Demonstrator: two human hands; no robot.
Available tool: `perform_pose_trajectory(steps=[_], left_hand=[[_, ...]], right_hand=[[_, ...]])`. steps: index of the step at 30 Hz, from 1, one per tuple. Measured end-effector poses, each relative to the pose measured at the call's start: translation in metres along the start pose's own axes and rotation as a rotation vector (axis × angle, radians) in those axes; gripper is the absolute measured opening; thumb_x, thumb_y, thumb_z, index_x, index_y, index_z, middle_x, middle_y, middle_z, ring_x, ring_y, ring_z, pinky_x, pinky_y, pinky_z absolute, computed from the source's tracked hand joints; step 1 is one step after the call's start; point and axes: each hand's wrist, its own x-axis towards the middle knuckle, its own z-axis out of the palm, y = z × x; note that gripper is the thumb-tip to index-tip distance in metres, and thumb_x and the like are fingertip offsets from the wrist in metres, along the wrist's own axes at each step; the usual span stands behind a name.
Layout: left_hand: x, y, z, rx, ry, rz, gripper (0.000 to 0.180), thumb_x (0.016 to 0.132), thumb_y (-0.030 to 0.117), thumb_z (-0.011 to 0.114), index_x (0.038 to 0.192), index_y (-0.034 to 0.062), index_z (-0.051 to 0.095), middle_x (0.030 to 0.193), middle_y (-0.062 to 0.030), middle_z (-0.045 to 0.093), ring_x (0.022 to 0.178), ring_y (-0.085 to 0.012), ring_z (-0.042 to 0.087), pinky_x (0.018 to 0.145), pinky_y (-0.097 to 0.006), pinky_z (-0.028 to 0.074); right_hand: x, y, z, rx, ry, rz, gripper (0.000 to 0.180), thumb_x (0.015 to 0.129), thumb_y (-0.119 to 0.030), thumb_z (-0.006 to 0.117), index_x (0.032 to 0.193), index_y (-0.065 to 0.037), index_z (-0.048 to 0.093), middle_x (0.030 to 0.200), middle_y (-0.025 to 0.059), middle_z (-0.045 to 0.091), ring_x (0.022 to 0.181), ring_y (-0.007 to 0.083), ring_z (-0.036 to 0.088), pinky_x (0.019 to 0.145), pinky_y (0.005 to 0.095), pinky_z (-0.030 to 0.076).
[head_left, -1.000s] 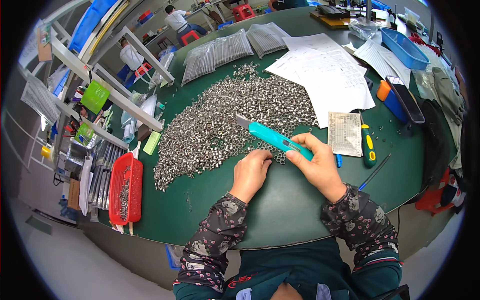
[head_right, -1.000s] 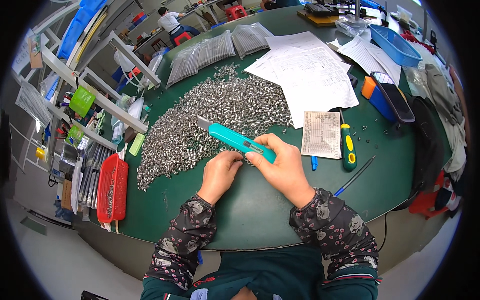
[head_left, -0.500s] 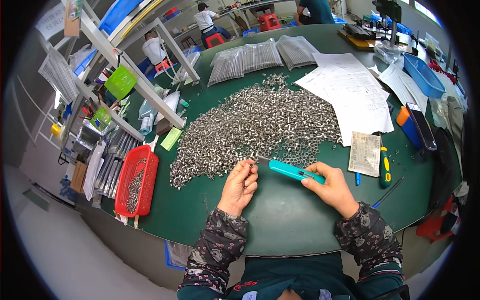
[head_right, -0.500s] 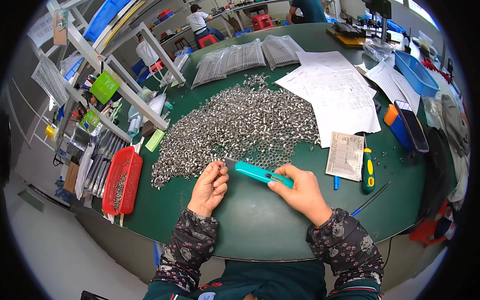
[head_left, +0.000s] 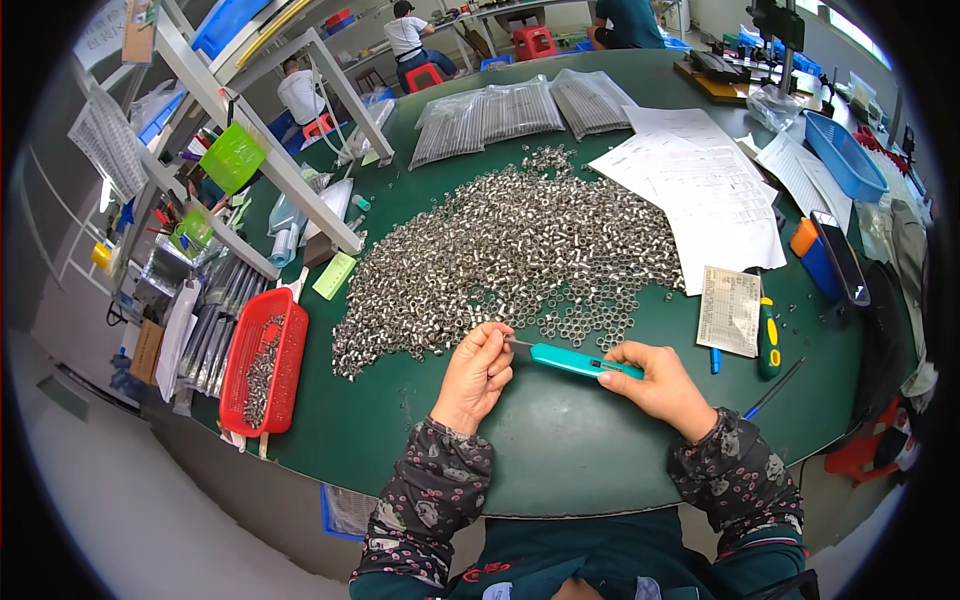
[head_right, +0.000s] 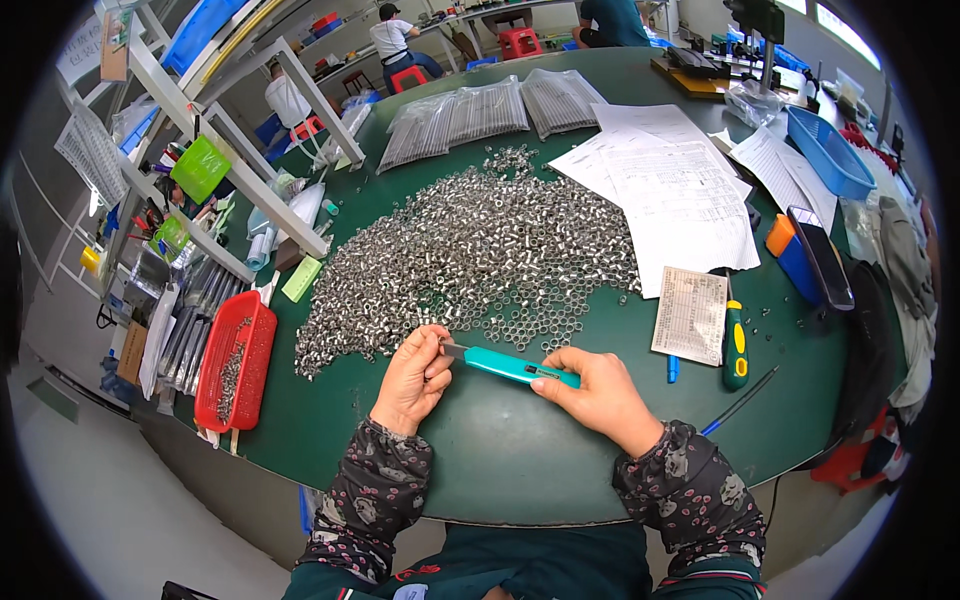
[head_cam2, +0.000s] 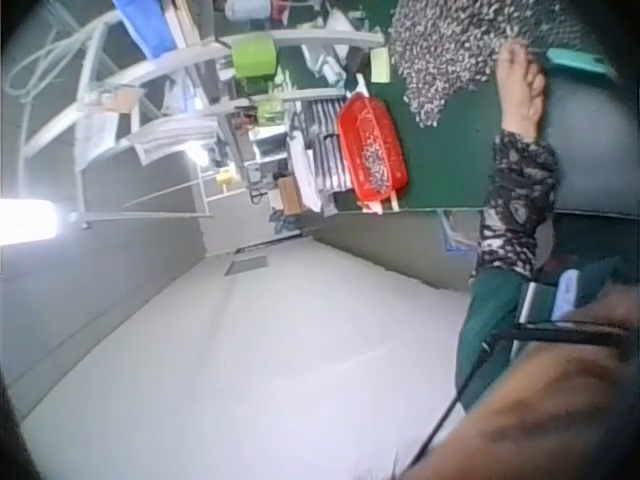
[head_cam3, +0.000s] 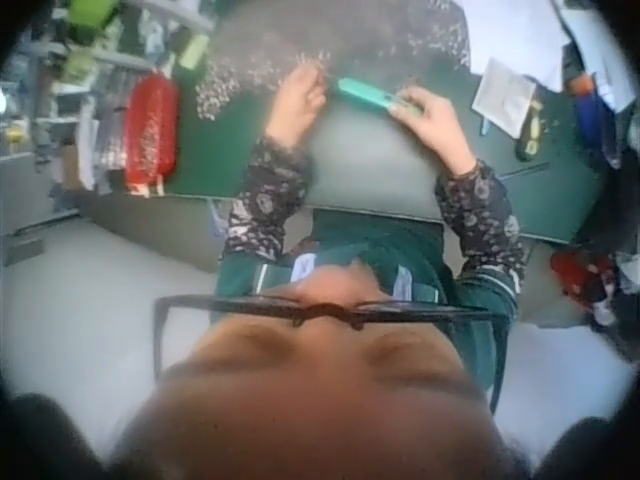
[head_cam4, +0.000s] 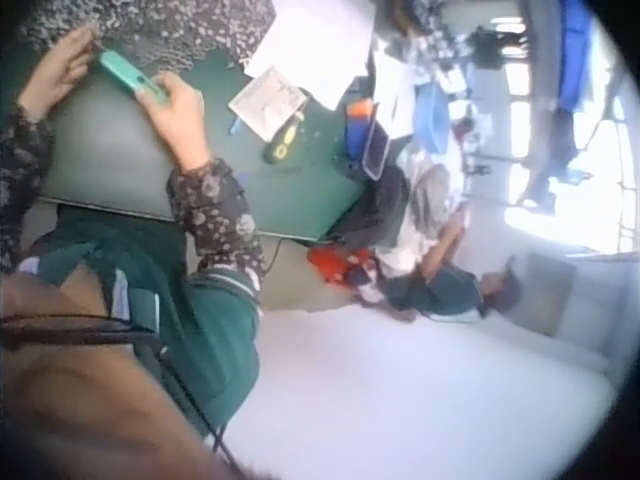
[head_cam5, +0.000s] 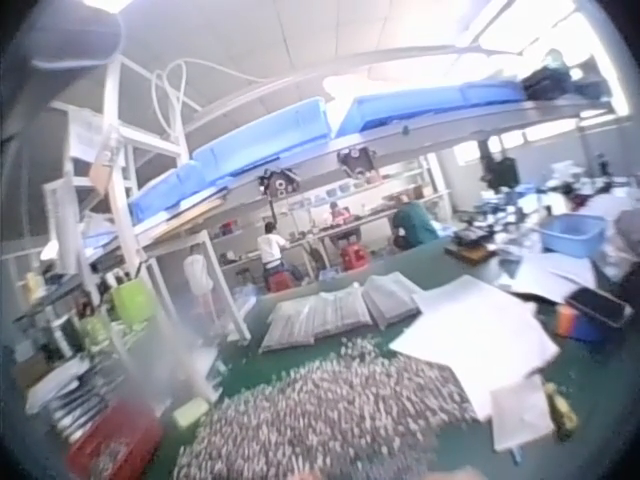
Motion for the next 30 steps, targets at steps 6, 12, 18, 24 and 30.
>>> perform_pose_trajectory(steps=[6,12,18,24,30], left_hand=[[-0.002,0.0,-0.001,0.095,0.029,0.01,0.015,0.087,0.018,0.05,0.086,0.0038,0.054,0.065,0.0014,0.046,0.047,-0.0015,0.031,0.037,-0.015,0.022],[-0.003,0.0,-0.001,0.166,0.071,-0.007,0.016,0.087,0.02,0.05,0.081,0.0051,0.053,0.061,0.0029,0.044,0.045,-0.0014,0.029,0.037,-0.015,0.021],[-0.004,0.0,0.004,0.216,0.126,-0.023,0.019,0.087,0.022,0.051,0.075,0.007,0.051,0.058,0.0025,0.043,0.043,-0.0018,0.028,0.037,-0.016,0.02],[-0.004,0.002,0.007,0.228,0.17,-0.059,0.021,0.087,0.024,0.051,0.073,0.0079,0.05,0.058,0.0023,0.043,0.041,-0.0019,0.027,0.035,-0.016,0.019],[-0.006,0.004,0.006,0.158,0.209,-0.042,0.025,0.087,0.026,0.05,0.071,0.0068,0.05,0.058,0.0021,0.043,0.039,-0.0018,0.028,0.034,-0.016,0.019]], right_hand=[[0.0,-0.006,-0.004,-0.076,-0.04,0.078,0.031,0.07,-0.03,0.065,0.084,-0.003,0.062,0.062,0.0138,0.057,0.052,0.023,0.054,0.051,0.033,0.042],[-0.001,-0.013,-0.005,-0.209,0.023,-0.014,0.029,0.068,-0.027,0.066,0.082,-0.002,0.061,0.063,0.0137,0.058,0.054,0.0255,0.056,0.051,0.032,0.042],[-0.003,-0.013,-0.004,-0.27,0.076,-0.092,0.027,0.069,-0.029,0.065,0.082,-0.006,0.061,0.069,0.0121,0.059,0.063,0.0292,0.057,0.055,0.0379,0.043],[-0.005,-0.015,-0.001,-0.373,0.137,-0.199,0.026,0.067,-0.022,0.066,0.083,-0.003,0.06,0.071,0.0126,0.058,0.063,0.0288,0.057,0.055,0.035,0.043],[-0.001,-0.011,-0.001,-0.366,0.371,-0.409,0.023,0.065,-0.017,0.068,0.082,-0.005,0.058,0.068,0.0089,0.056,0.057,0.027,0.055,0.05,0.0345,0.042]])
